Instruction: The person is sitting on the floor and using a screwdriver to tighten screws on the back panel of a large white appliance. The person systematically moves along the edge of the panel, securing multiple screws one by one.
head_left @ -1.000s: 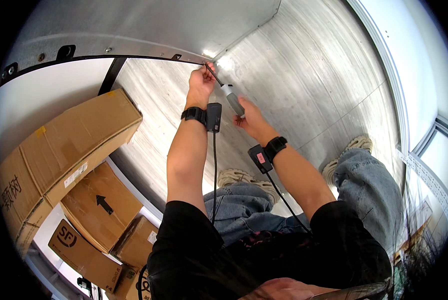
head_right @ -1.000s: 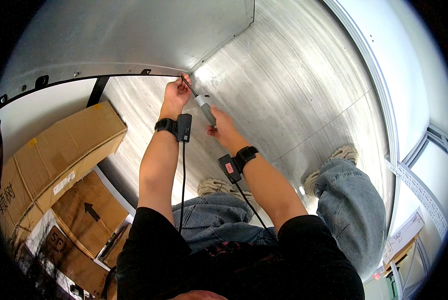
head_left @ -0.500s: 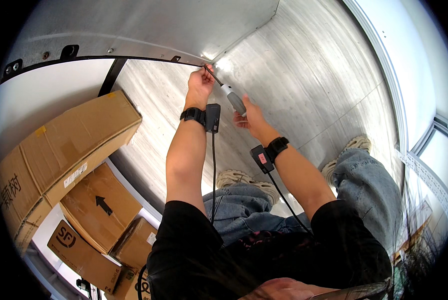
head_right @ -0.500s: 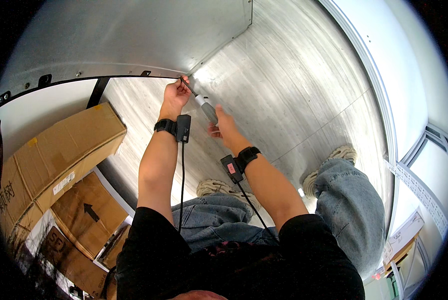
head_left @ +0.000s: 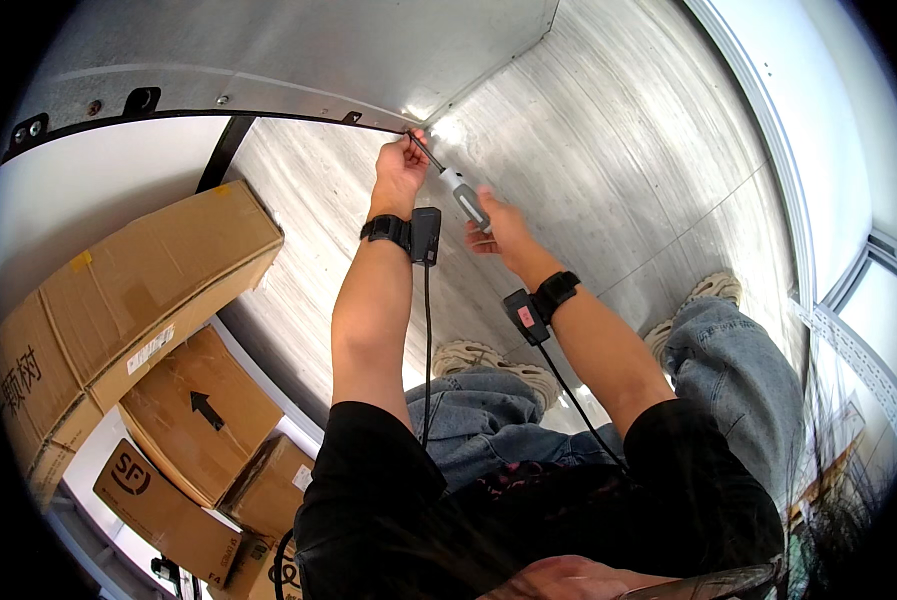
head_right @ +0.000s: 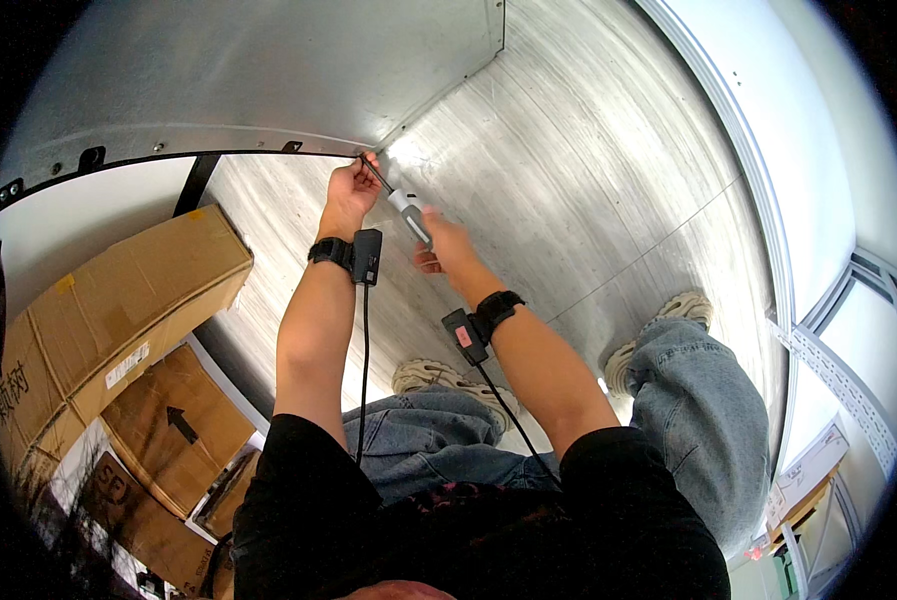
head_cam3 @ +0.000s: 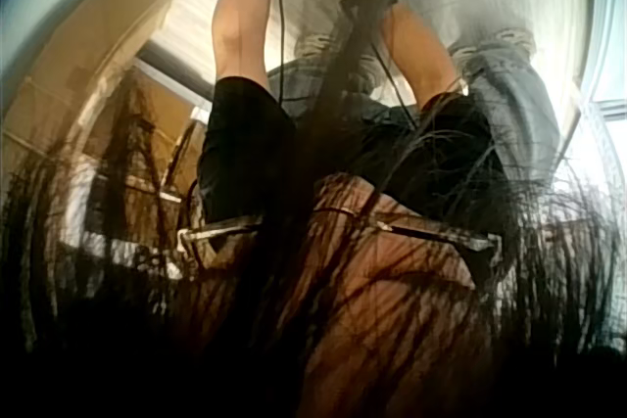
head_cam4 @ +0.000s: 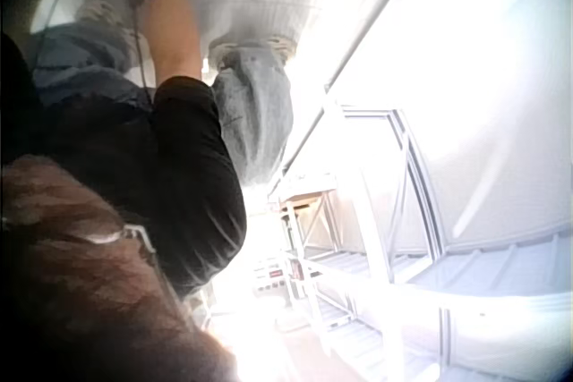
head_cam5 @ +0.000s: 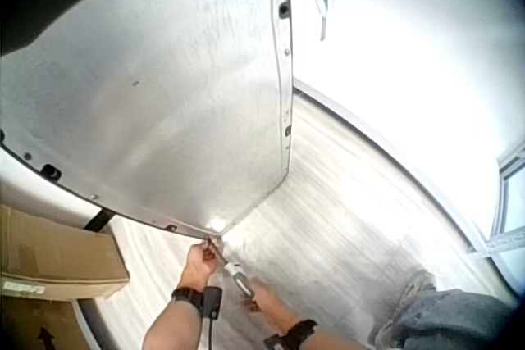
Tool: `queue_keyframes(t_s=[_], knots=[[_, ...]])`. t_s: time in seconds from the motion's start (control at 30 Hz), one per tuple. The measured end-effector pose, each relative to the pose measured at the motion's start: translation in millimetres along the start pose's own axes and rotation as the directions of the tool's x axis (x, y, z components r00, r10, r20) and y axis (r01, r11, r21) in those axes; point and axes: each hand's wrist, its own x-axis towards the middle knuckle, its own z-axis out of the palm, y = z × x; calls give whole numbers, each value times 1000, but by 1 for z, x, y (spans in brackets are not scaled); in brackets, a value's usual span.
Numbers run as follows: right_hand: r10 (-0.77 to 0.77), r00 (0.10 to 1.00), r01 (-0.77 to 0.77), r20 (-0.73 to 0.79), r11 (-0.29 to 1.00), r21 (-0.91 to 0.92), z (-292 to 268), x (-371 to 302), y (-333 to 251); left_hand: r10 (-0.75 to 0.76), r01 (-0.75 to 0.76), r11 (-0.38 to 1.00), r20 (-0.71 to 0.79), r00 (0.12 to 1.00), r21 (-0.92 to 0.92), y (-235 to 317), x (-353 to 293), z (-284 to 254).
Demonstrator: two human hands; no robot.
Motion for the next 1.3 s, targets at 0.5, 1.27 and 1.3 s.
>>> queue_keyframes(t_s=[0.5,1.27,1.3], knots=[[-20,975,10,223,999,47,-37,-4,21,23,-23,999,-2,1000,-37,-4,3,-4],[-678,443,818,-586,573,-46,-341,-148,-227,196,-935,-37,920,341,354,-279,-87,396],[-677,436,814,-593,578,-62,-351,-148,-228,187,-925,-106,921,343,366,-292,-88,406]])
